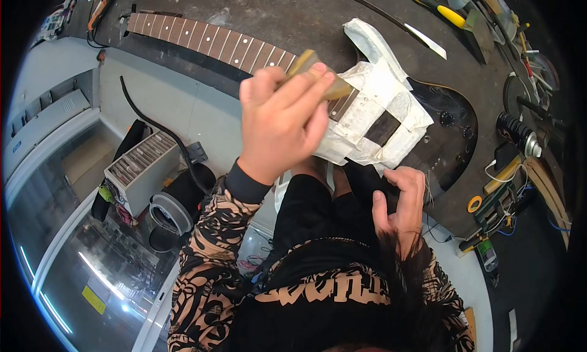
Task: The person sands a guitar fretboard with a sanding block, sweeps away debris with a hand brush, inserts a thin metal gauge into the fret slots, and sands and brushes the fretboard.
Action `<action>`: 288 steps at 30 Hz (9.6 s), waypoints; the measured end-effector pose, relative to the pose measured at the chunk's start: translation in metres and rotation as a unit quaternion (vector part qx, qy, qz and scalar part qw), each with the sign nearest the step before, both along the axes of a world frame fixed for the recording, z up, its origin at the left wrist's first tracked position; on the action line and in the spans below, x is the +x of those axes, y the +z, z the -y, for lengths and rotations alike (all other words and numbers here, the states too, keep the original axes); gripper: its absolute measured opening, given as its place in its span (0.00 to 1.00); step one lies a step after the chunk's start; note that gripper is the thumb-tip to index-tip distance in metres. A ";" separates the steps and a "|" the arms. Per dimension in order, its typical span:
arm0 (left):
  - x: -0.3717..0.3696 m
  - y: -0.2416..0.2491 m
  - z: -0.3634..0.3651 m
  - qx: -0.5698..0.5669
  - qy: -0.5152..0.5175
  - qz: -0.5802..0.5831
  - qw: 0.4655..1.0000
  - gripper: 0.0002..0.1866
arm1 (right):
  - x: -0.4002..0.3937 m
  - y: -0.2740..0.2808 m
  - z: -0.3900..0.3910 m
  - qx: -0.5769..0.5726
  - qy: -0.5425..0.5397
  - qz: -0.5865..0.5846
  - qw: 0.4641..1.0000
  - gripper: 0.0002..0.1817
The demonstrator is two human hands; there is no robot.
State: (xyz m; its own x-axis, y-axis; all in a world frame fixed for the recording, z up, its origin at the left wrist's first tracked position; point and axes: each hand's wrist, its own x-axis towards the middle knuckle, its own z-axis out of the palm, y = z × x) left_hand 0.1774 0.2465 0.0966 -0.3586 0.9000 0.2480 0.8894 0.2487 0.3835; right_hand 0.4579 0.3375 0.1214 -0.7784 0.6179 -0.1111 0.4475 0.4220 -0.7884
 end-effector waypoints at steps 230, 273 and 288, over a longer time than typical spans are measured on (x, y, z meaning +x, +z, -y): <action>-0.345 -0.019 0.134 0.078 0.165 -0.039 0.982 0.35 | -0.336 0.005 0.031 0.043 0.123 0.047 0.990 0.27; -0.017 0.002 0.003 0.000 0.069 -0.076 0.995 0.22 | -0.019 0.013 -0.006 0.020 -0.016 -0.006 1.000 0.26; 0.014 0.001 -0.010 -0.019 0.015 -0.068 0.997 0.28 | -0.004 0.011 0.001 0.002 -0.015 -0.014 1.000 0.26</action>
